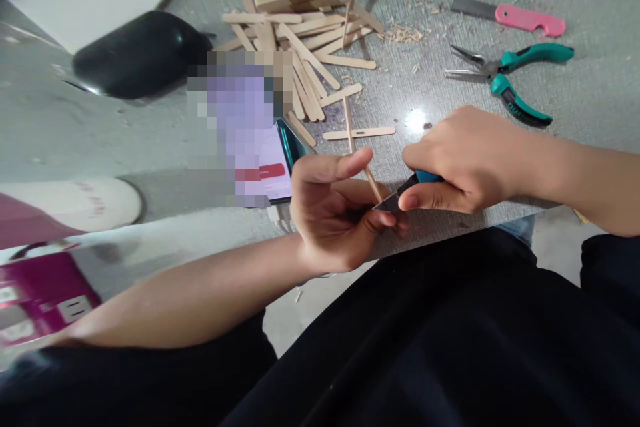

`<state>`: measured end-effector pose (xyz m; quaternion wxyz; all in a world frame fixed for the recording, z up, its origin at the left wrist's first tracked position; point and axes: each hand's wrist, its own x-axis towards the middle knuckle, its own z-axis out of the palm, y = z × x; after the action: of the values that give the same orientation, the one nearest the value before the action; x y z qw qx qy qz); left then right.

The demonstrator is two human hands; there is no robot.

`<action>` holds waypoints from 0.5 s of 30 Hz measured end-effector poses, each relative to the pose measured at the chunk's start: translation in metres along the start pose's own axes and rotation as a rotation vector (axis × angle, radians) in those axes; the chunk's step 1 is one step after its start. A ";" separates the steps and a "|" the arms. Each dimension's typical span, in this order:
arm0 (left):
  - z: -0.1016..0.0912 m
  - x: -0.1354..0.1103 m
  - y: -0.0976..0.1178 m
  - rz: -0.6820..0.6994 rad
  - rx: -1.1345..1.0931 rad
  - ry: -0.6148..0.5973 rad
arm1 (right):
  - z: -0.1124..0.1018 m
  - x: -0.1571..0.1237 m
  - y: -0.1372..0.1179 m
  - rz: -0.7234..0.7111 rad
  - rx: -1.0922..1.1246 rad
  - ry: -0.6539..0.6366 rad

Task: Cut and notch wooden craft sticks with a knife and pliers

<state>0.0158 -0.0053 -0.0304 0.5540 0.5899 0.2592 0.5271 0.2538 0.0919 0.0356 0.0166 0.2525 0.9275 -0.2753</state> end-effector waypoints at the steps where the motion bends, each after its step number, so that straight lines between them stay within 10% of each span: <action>1: 0.002 0.000 0.000 0.014 0.006 0.016 | 0.001 0.000 -0.001 -0.007 -0.012 0.006; 7: 0.010 -0.002 0.000 0.135 0.002 0.085 | 0.004 0.001 -0.008 0.004 -0.063 0.016; 15: 0.005 0.002 0.001 -0.115 -0.117 0.141 | 0.010 0.002 -0.005 0.134 -0.139 0.137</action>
<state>0.0203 -0.0058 -0.0280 0.5973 0.5020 0.2996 0.5490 0.2485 0.0835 0.0291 -0.0110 0.3304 0.9243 -0.1906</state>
